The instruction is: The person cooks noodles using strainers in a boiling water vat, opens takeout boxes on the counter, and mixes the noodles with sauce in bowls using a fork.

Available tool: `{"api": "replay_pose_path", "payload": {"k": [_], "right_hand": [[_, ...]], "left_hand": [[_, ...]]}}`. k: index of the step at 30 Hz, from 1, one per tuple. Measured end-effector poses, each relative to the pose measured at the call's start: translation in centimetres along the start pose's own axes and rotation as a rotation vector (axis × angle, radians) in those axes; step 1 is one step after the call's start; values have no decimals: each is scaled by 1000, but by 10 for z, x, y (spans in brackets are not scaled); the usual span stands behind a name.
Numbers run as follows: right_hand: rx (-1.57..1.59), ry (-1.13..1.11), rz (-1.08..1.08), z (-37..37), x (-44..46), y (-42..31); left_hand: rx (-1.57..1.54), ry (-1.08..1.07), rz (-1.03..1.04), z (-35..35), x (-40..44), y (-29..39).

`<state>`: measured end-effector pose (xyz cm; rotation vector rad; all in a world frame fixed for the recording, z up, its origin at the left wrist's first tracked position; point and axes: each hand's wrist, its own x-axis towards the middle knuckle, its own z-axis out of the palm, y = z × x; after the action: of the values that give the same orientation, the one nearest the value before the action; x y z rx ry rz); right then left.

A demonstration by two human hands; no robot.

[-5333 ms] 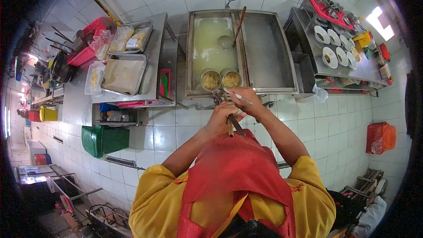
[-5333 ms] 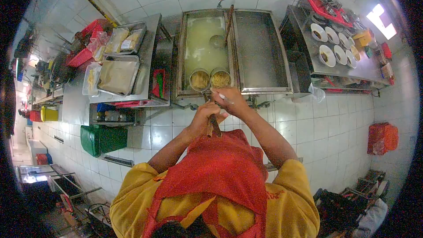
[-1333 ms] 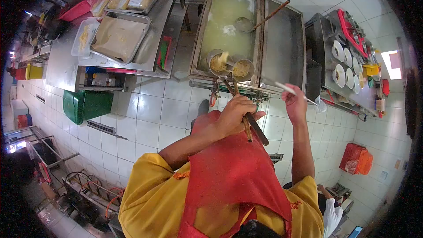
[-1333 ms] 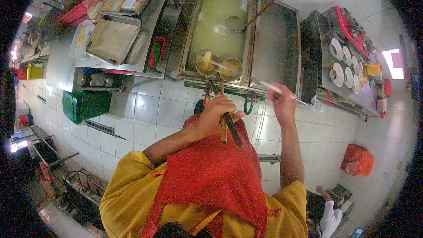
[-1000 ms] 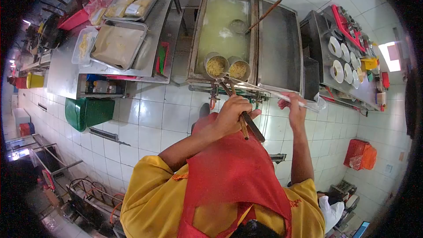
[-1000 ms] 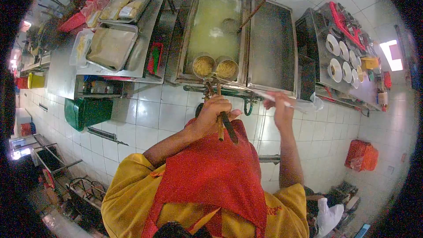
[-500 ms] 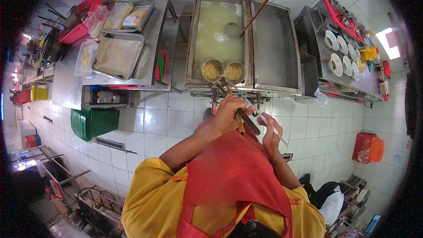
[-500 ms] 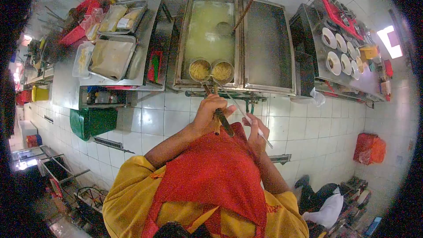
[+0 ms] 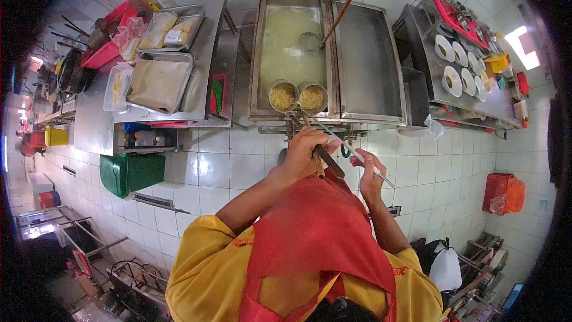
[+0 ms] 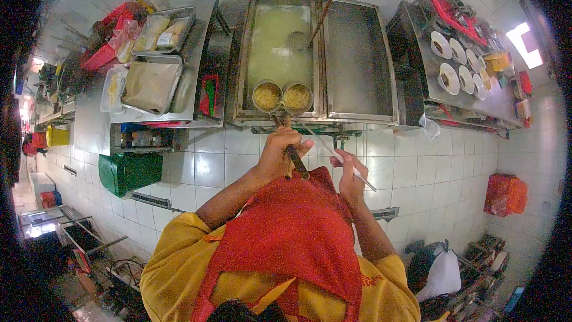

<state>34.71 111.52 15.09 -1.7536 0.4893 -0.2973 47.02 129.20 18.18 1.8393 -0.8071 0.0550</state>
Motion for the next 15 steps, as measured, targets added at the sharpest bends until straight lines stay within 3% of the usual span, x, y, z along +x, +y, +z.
{"api": "replay_pose_path", "payload": {"k": [9,11,13,15], "right_hand": [[148,151,26,8,4,16],[29,43,88,15,6,9],[97,35,129,19,8,13],[375,83,180,18,9,9]], "left_hand": [[-150,90,-46,-11,2,-4],[-147,86,-52,-11,-1,-9],[-166,59,-94,-9,-4,-7],[-137,68,-39,-8,-5,-9]]}}
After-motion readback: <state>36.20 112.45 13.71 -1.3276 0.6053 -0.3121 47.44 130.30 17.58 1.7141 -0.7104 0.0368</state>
